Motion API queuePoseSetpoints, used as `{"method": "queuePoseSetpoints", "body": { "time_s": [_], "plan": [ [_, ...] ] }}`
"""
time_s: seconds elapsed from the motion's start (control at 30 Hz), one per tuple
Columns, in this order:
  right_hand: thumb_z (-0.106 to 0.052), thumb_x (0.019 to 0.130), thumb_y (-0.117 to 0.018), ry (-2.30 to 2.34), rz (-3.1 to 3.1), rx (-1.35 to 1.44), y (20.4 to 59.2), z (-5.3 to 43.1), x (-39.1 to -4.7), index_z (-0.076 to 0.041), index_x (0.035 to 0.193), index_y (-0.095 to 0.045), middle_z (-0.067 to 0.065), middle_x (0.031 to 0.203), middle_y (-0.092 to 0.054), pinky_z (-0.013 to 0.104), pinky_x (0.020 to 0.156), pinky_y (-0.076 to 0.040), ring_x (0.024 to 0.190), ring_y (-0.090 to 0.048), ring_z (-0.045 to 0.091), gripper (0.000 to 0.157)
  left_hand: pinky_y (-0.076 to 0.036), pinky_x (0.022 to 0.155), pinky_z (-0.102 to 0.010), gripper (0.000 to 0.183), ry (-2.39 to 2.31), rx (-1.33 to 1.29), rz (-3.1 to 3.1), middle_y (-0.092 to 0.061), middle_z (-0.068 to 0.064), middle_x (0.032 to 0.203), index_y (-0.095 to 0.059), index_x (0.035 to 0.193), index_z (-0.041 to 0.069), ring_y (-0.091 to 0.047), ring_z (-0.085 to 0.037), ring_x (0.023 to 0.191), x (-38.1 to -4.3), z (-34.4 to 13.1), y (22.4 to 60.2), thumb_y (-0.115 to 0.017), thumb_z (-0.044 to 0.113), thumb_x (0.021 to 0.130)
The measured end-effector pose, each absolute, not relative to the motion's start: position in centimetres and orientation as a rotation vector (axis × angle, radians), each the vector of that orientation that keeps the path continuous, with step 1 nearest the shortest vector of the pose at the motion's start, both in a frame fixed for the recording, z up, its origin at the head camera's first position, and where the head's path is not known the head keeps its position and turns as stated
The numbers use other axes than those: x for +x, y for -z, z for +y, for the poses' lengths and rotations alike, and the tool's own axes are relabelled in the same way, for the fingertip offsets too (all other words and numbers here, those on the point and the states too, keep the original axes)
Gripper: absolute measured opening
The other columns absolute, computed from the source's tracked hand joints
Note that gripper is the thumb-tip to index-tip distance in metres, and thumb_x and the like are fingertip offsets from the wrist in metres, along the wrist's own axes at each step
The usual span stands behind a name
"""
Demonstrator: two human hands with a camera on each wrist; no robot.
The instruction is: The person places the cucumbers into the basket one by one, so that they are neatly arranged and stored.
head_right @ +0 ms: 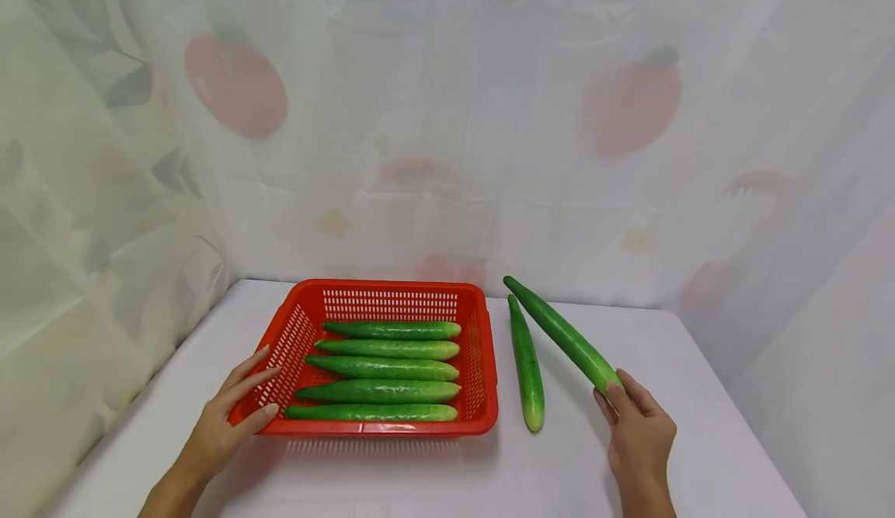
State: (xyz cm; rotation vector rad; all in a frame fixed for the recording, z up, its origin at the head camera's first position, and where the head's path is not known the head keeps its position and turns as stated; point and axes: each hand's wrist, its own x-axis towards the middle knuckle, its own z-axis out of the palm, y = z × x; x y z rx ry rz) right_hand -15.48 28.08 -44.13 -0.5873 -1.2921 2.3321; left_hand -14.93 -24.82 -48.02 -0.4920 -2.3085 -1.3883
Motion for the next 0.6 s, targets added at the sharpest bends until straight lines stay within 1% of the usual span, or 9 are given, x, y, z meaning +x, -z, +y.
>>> {"method": "queuePoseSetpoints", "body": {
  "time_s": [0.17,0.33,0.4,0.6],
  "plan": [
    [0.012,0.083,-0.068,-2.416,-1.252,-0.476,42.7,28.0,-15.2,-0.003,0.11,-0.072,0.01,0.123,-0.046,0.035,0.083,-0.049,0.095,-0.065,0.016,0.031,-0.027,0.097,-0.012,0.045,1.378,-0.488,-2.312,-0.035,-0.01,0.15,-0.06,0.127,0.001,-0.03,-0.013,0.135,-14.9,-24.8,48.0,-0.072,0.004,0.083],
    [0.015,0.084,-0.065,-2.428,-1.272,-0.306,41.6,27.3,-15.0,0.004,0.112,-0.07,0.011,0.113,-0.056,0.036,0.08,-0.05,0.095,-0.066,0.02,0.031,-0.027,0.096,-0.011,0.046,1.385,-0.49,-2.308,-0.035,-0.01,0.15,-0.061,0.127,0.001,-0.03,-0.013,0.135,-14.9,-24.7,47.9,-0.072,0.004,0.083],
    [0.016,0.084,-0.064,-2.428,-1.289,-0.227,41.3,27.0,-14.9,0.007,0.114,-0.067,0.012,0.111,-0.058,0.036,0.079,-0.051,0.095,-0.066,0.021,0.031,-0.028,0.096,-0.011,0.046,1.396,-0.483,-2.306,-0.035,-0.009,0.15,-0.061,0.127,0.002,-0.03,-0.013,0.134,-14.8,-24.7,47.9,-0.072,0.004,0.083],
    [0.017,0.086,-0.061,-2.432,-1.354,-0.067,40.5,25.9,-15.0,0.009,0.114,-0.067,0.012,0.11,-0.059,0.037,0.08,-0.05,0.096,-0.066,0.022,0.03,-0.029,0.095,-0.011,0.047,1.395,-0.471,-2.309,-0.035,-0.008,0.15,-0.061,0.127,0.003,-0.031,-0.014,0.134,-14.8,-24.6,47.9,-0.073,0.004,0.082]
  ]
}}
